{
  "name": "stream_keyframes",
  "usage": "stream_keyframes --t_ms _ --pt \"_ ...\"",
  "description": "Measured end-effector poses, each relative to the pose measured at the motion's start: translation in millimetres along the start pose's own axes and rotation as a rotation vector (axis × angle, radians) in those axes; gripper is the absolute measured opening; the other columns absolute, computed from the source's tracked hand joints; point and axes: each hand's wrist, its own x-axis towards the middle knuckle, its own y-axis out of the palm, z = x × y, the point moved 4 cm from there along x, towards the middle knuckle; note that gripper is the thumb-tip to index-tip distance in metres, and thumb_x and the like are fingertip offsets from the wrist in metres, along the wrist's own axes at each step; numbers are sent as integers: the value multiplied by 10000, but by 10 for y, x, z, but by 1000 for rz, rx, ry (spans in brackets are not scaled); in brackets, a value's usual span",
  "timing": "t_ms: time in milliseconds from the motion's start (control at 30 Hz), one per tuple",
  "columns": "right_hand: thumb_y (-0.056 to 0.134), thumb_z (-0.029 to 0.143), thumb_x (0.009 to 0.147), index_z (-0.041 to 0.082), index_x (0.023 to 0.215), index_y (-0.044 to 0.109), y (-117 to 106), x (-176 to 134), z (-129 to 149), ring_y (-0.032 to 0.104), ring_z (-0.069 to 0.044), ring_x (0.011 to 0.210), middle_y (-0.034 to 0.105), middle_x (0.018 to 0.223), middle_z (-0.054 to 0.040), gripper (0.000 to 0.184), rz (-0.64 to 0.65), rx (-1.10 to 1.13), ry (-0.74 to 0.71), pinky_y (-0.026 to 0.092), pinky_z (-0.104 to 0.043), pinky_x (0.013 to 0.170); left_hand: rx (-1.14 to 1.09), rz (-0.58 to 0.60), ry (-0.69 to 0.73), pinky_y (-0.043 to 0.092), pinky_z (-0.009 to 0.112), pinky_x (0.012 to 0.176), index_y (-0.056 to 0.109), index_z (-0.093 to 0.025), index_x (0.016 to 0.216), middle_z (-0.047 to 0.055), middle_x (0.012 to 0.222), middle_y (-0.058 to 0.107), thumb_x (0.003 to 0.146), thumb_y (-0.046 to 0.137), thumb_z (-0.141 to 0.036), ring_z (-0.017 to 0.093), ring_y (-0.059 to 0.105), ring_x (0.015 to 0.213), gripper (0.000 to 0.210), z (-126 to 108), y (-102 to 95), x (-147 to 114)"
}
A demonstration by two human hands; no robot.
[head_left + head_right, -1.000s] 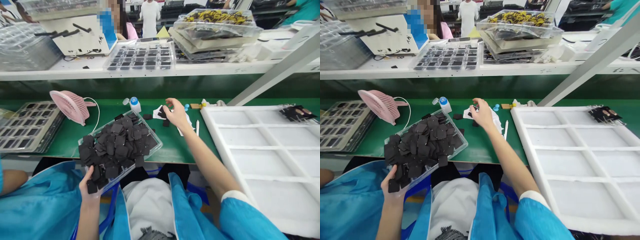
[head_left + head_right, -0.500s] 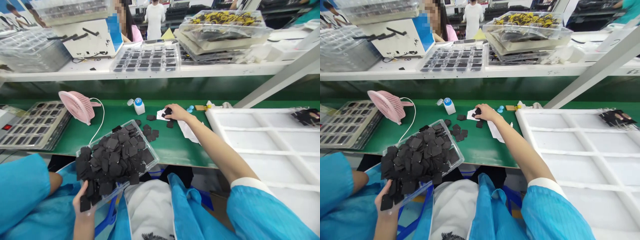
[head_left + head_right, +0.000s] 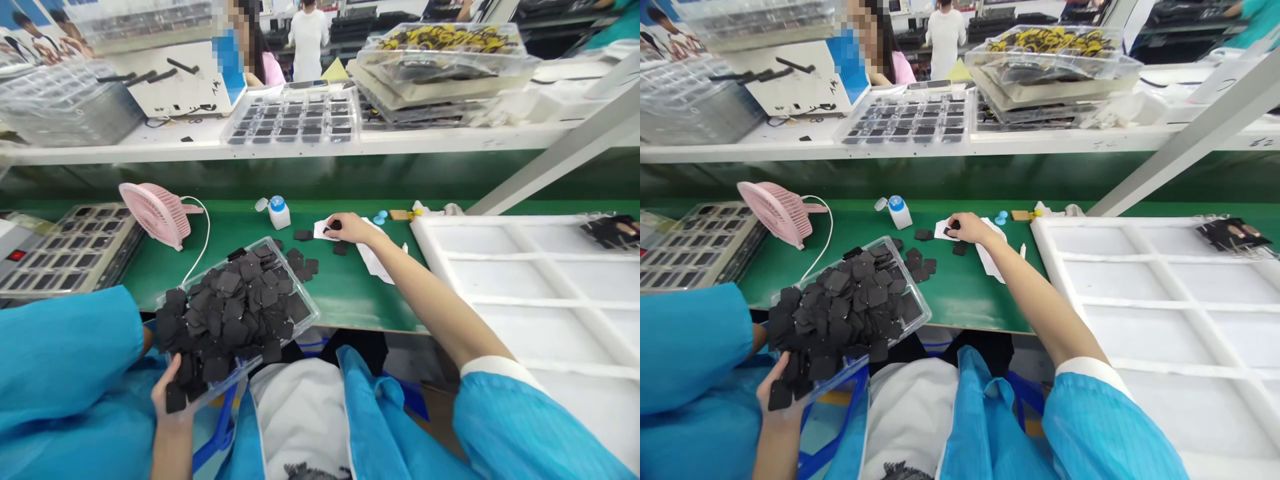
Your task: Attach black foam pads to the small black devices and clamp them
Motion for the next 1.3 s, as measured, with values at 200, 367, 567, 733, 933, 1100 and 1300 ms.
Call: stream_keyframes --t_ms 200,367,567,733,933,1100,1300 --pt "796 221 831 181 1024 749 93 23 81 697 -273 1050 765 1109 -84 203 25 11 35 513 -342 933 37 30 -21 607 326 1019 697 -378 1358 -37 1094 815 1009 482 -308 229 771 1085 416 -34 -32 7" --pt "768 218 829 188 936 732 -30 -5 173 704 -259 962 769 1023 -71 117 3 53 90 527 -344 883 58 -62 -9 646 322 954 730 -389 1299 -65 1089 812 999 487 -329 242 791 1008 391 -45 57 -40" --pt "775 426 830 198 925 693 -230 -249 898 641 -197 678 704 789 -17 261 -67 554 -40 492 -309 636 42 -14 -2 585 424 1070 673 -262 1401 35 1089 817 982 493 -242 268 795 980 456 -7 180 -17" --pt "741 363 865 200 844 713 126 -431 1721 654 -191 776 735 867 -12 167 13 466 -247 477 -315 740 -1 -7 51 584 411 1062 671 -223 1399 59 1050 822 949 562 -202 252 803 931 463 35 177 23" --pt "628 456 999 226 1188 717 295 -456 1877 698 -209 820 764 928 -27 310 64 352 -297 465 -305 707 -14 -13 70 587 382 1058 728 -201 1300 52 1066 820 957 529 -164 232 803 925 398 19 191 8" --pt "493 453 1069 218 1235 690 39 -502 1735 710 -211 838 780 996 -40 349 52 466 -267 520 -319 749 -43 -89 75 613 341 985 755 -195 1244 53 1064 820 967 479 -142 218 799 917 395 -4 238 -17" --pt "489 512 1066 191 1185 707 -24 -630 1609 712 -240 1000 762 1123 -87 406 221 746 -238 613 -346 794 -24 -92 75 638 284 864 744 -191 1259 61 1053 820 970 483 -175 212 801 904 390 -7 278 26"
